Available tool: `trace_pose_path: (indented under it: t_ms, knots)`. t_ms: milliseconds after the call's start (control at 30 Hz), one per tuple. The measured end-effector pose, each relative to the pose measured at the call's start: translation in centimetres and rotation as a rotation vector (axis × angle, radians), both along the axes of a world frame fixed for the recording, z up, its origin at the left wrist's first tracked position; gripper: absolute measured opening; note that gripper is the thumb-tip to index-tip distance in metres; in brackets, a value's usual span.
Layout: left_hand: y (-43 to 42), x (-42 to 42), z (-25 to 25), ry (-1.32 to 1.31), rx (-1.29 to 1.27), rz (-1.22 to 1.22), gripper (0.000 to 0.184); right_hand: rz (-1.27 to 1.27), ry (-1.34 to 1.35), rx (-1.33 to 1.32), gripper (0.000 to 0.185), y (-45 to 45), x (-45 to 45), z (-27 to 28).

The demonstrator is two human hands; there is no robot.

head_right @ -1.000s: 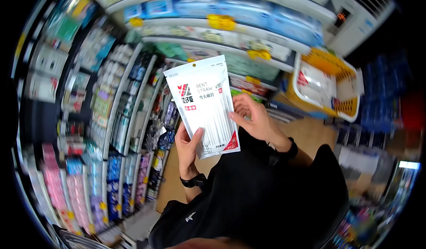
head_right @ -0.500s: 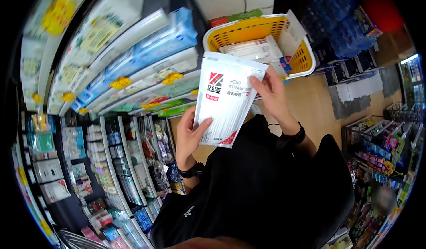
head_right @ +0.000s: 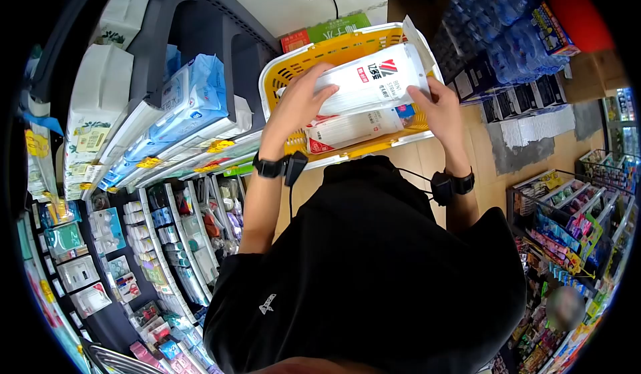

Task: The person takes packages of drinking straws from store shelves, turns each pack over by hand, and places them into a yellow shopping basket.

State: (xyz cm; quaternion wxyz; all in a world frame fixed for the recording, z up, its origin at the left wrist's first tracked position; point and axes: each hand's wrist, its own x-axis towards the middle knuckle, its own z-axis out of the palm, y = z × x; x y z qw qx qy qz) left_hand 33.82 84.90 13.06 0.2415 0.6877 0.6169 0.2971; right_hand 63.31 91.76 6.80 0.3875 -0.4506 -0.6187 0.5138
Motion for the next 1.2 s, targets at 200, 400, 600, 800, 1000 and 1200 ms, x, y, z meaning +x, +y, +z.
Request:
trace_pose_path:
  t_ms: [200,400,600,800,1000,1200]
  knots:
    - [3.2,-1.3,-7.3,0.069,-0.595,-0.126,0.055,0.200,-0.596,0.111,0.044,1.1,-0.9,-3.7]
    - [2.9,-2.0,-13.2,0.198,-0.610,-0.064,0.091,0.622,-1.017,0.019,0.052,3.6,-2.1,-7.9]
    - [1.5,-1.1,-13.0,0.386,-0.622,-0.093,0.130,0.749,-0.942,0.073,0.065,4.8,-6.2,-2.7]
    - [1.3,-0.4,-13.8,0.658,-0.645,-0.180,0.157,1.063,-1.132,0.270,0.129,4.3,-10.5,-6.5]
    - [1.7,-0.2,-14.4,0.741,-0.704,-0.184,0.162,1.183,-1.275,0.270,0.146,4.2,-12.0,-8.3]
    - [1.9,-0.7,-15.7,0.709,-0.719,-0.167,0.164,1.239,-1.403,0.388,0.147,4.0,-13.3,-10.6]
